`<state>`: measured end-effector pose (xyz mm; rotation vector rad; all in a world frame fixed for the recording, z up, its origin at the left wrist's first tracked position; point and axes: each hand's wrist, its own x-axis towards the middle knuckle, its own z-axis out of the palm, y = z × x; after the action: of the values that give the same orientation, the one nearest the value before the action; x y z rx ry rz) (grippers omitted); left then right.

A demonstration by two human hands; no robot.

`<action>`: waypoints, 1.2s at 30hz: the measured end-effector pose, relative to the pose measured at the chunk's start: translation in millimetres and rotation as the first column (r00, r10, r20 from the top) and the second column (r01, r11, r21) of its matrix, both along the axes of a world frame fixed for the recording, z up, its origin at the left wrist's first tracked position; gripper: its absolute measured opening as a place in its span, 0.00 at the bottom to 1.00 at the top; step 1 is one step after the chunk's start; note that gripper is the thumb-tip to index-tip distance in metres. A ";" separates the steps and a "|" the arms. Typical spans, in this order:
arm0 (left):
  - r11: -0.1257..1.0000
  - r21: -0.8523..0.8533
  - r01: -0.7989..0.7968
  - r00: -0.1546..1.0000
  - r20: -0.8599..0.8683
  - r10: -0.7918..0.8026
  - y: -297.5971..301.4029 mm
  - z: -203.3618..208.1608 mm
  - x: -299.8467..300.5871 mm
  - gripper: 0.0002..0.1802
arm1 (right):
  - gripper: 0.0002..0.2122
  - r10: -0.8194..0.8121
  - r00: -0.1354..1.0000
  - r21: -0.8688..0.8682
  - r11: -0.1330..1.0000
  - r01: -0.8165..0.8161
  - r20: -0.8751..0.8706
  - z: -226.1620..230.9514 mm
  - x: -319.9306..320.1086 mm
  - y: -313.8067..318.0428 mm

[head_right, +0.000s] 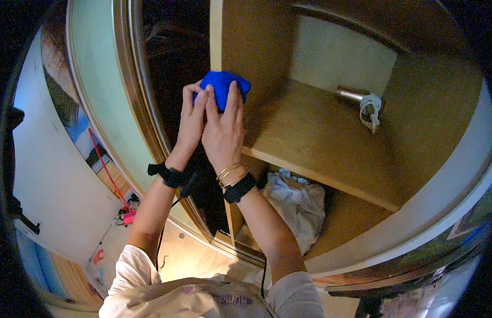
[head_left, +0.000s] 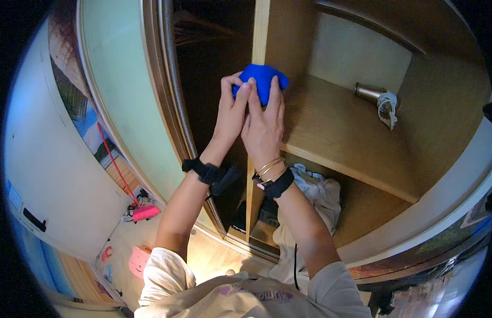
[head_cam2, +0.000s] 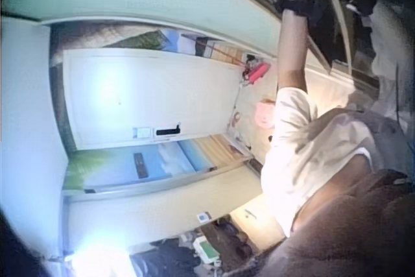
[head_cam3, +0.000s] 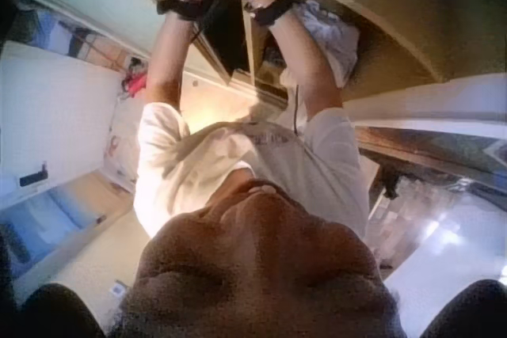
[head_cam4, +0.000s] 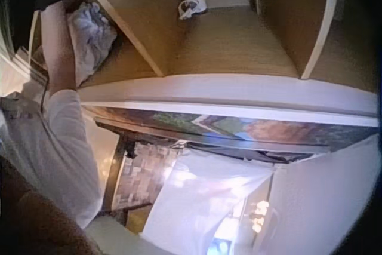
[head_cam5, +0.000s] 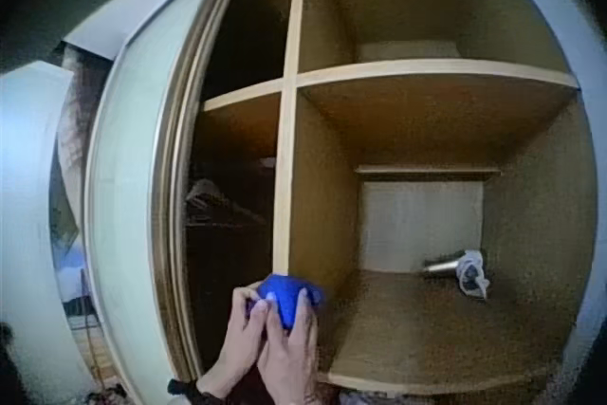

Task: The person wipes a frosted glass door with a blue cloth, then moves to a wooden wardrobe to fold white towels. The person folds each towel neatly and places them on a shelf inside the wardrobe.

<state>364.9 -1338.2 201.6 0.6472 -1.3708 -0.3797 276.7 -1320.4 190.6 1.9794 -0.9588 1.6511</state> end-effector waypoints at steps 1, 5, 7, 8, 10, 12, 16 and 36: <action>1.000 -0.008 -0.007 1.000 -0.010 0.007 -0.5 -9.2 -3.2 0.12 | 0.20 -0.012 0.999 0.013 1.000 0.012 -0.031 -5.5 -2.9 0.9; 0.995 0.095 -0.026 0.998 -0.046 0.031 3.6 -45.0 3.8 0.11 | 0.23 -0.030 0.990 0.123 0.991 0.047 -0.136 -33.5 2.6 13.5; 0.994 0.108 -0.001 0.996 -0.087 0.011 3.4 -75.2 -2.2 0.09 | 0.22 -0.002 0.992 0.189 0.982 0.025 -0.124 -54.1 -2.5 18.6; 0.995 0.092 -0.029 0.995 -0.088 0.037 6.0 -87.3 -5.8 0.08 | 0.22 0.047 0.991 0.184 0.983 -0.024 -0.122 -62.3 -7.9 21.8; 0.982 0.133 -0.136 0.988 -0.060 0.145 15.2 -113.9 -10.3 0.07 | 0.21 0.147 0.982 0.164 0.978 -0.127 -0.120 -78.0 -19.9 29.0; 0.968 0.176 -0.179 0.975 -0.098 0.198 25.3 -137.1 -14.7 0.06 | 0.19 0.263 0.956 0.196 0.952 -0.235 -0.129 -95.9 -22.7 44.6; 0.962 0.212 -0.172 0.974 -0.109 0.198 42.6 -164.6 -23.7 0.06 | 0.19 0.263 0.965 0.404 0.881 -0.245 0.012 -142.6 -35.7 64.0; 0.933 0.308 -0.187 0.947 0.311 0.087 18.5 -146.7 -9.0 0.30 | 0.25 0.323 0.774 0.417 0.697 -0.584 0.544 -150.6 -17.9 -9.8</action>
<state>355.9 -1319.7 54.9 1.1128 -1.5444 -0.4188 258.8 -1330.2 40.1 2.4518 -1.3056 2.3931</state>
